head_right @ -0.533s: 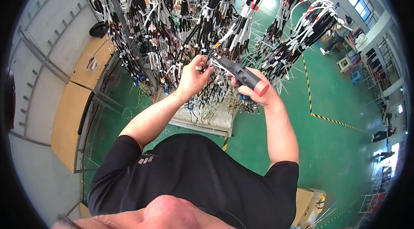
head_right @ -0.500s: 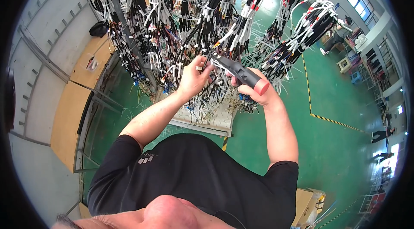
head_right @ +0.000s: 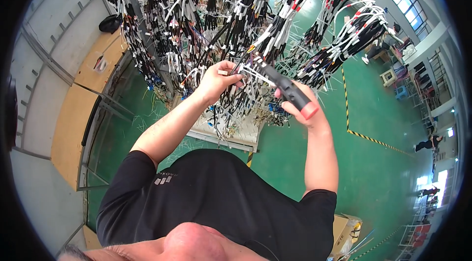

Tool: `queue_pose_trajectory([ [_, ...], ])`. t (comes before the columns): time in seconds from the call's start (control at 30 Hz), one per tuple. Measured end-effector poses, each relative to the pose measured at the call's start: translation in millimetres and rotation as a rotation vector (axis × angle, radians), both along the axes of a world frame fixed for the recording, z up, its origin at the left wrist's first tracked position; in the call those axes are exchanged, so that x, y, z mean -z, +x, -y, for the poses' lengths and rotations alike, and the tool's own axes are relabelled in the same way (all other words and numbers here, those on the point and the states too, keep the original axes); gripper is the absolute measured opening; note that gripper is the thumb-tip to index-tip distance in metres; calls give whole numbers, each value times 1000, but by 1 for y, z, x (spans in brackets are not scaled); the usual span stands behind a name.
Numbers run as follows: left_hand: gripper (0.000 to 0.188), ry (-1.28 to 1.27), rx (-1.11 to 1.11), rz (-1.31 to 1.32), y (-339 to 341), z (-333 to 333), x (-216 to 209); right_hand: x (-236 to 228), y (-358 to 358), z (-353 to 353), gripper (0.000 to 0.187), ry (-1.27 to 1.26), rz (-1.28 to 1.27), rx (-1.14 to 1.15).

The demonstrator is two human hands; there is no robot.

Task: Use a cable tie gun to tighten and cut cable ties on bundles of wire harnesses hanging from a factory rack.

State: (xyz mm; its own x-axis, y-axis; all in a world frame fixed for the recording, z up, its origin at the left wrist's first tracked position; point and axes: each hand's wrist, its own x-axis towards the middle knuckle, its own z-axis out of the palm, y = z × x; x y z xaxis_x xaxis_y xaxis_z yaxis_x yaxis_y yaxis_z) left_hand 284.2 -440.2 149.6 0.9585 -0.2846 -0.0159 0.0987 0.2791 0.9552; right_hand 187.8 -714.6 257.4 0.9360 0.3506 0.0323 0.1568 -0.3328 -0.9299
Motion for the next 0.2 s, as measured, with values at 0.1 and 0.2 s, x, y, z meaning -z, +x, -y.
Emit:
queue_pose_trajectory([
  [0.1, 24, -35, 28, -32, 2, 1, 3, -2, -8, 1, 60, 43, 171, -23],
  [0.2, 24, 45, 42, 56, 6, -4, 4, -6, -8, 3, 65, -177, 200, -326],
])
